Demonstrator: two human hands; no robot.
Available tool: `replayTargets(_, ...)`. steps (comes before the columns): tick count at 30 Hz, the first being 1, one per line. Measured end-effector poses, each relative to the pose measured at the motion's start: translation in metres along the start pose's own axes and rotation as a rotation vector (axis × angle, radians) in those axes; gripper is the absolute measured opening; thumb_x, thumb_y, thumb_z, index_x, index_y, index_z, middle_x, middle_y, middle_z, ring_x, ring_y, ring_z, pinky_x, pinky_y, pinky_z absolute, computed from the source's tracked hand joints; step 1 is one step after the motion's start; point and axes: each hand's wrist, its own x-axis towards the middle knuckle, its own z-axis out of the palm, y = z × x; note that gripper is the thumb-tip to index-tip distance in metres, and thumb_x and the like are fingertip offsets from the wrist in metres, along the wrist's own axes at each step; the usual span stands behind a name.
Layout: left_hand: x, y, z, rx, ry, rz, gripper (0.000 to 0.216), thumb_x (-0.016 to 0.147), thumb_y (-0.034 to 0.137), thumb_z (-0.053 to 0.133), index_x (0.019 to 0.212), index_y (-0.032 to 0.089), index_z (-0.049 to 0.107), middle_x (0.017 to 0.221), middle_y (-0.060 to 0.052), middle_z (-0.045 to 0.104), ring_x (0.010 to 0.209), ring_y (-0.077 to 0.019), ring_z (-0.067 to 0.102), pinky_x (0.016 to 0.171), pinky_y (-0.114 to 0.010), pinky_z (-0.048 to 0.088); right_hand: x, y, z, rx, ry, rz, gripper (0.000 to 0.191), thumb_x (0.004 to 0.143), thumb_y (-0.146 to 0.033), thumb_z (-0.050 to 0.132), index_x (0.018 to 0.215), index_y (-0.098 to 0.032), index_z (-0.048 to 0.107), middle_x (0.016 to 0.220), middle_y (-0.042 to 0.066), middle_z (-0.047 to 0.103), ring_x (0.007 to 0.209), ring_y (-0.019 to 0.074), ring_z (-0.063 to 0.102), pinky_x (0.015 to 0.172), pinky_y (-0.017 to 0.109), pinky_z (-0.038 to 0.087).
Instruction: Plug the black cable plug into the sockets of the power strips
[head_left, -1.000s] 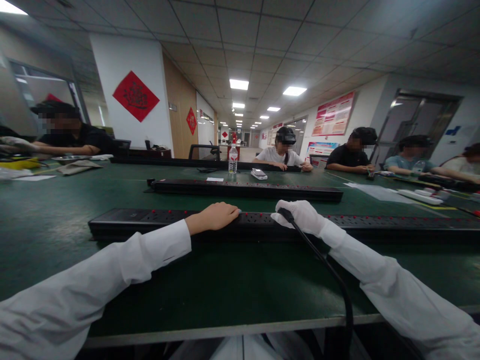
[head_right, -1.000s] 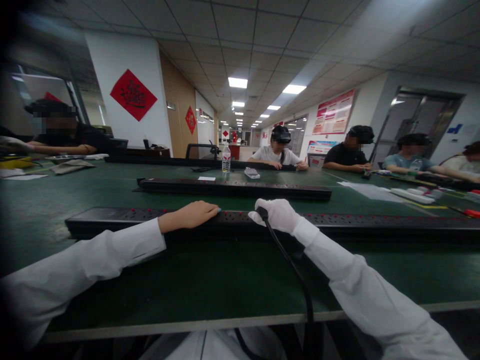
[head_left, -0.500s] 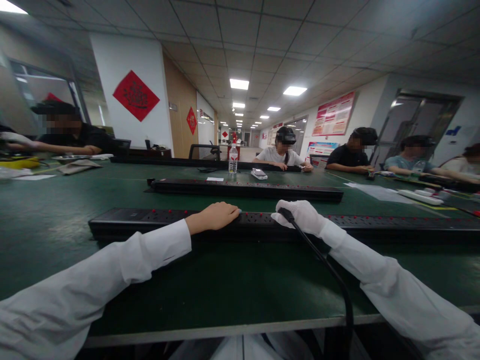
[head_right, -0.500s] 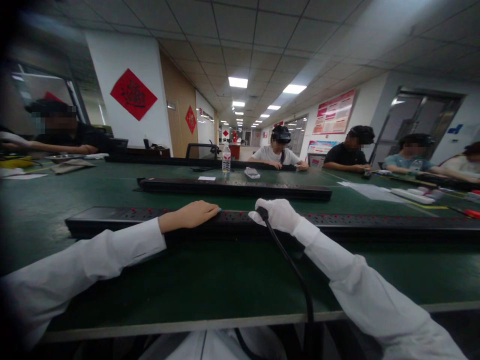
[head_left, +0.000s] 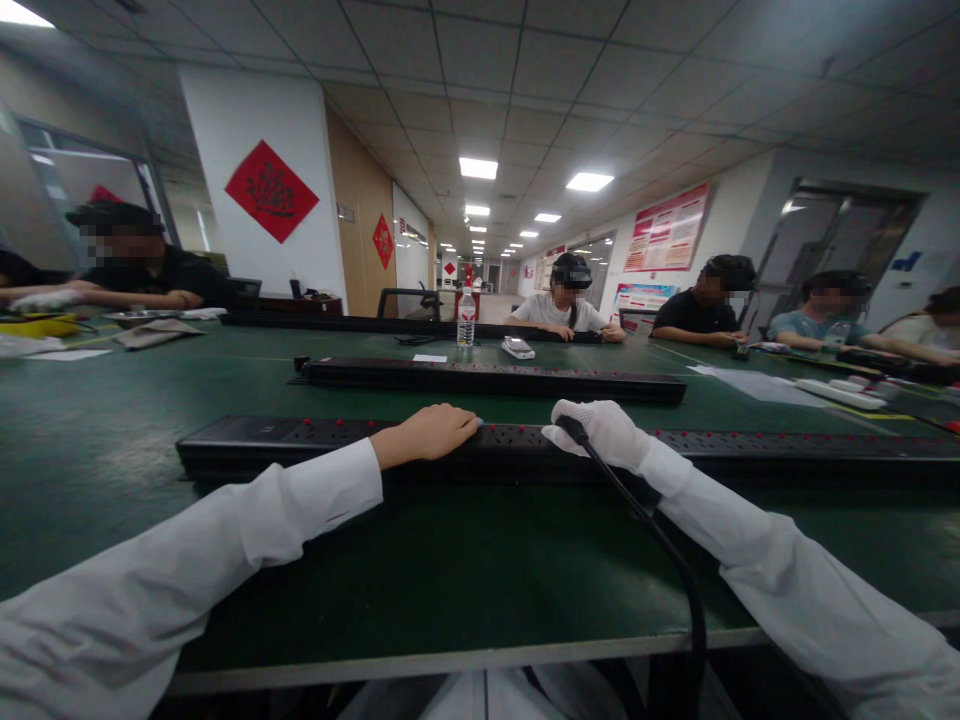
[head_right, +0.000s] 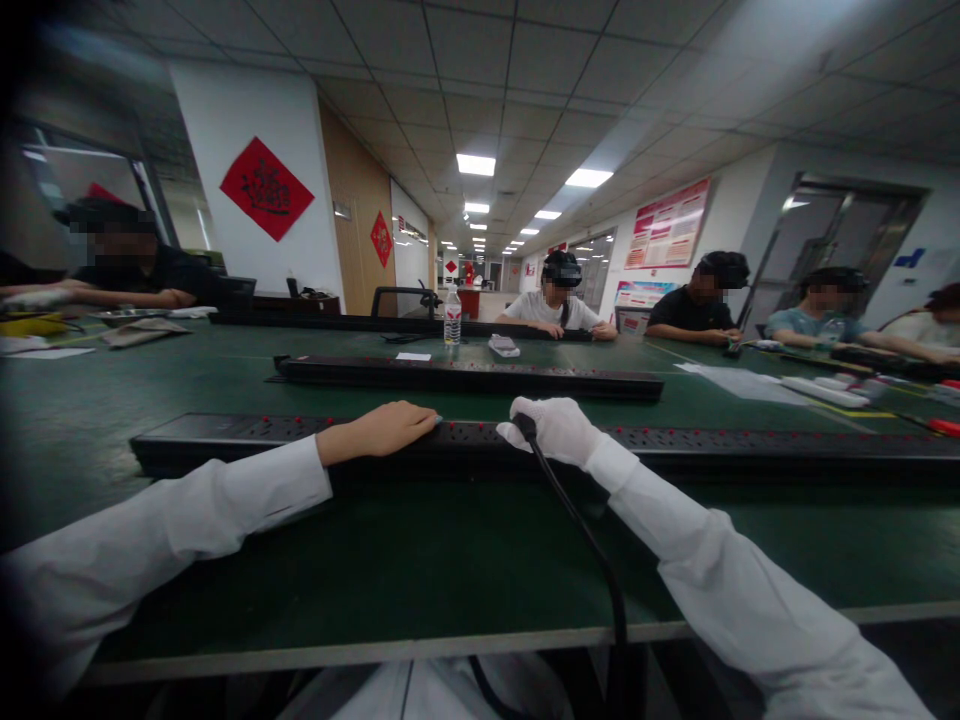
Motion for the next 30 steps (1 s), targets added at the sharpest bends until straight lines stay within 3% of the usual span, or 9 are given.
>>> replayTargets(30,-0.0004,-0.0012,0.0024,0.025,0.023,0.022,0.028,0.088,0.024,0.029,0.098,0.016,0.053,0.099,-0.011,0.061,0.08,-0.0215,0.059,0.068,-0.031,0.045,-0.0004,-0.0009,-0.0003,0.019,0.014,0.005,0.035,0.08,-0.053,0.039,0.077,-0.022,0.056,0.056,-0.001,0.058,0.052,0.01,0.053,0.05,0.019,0.027)
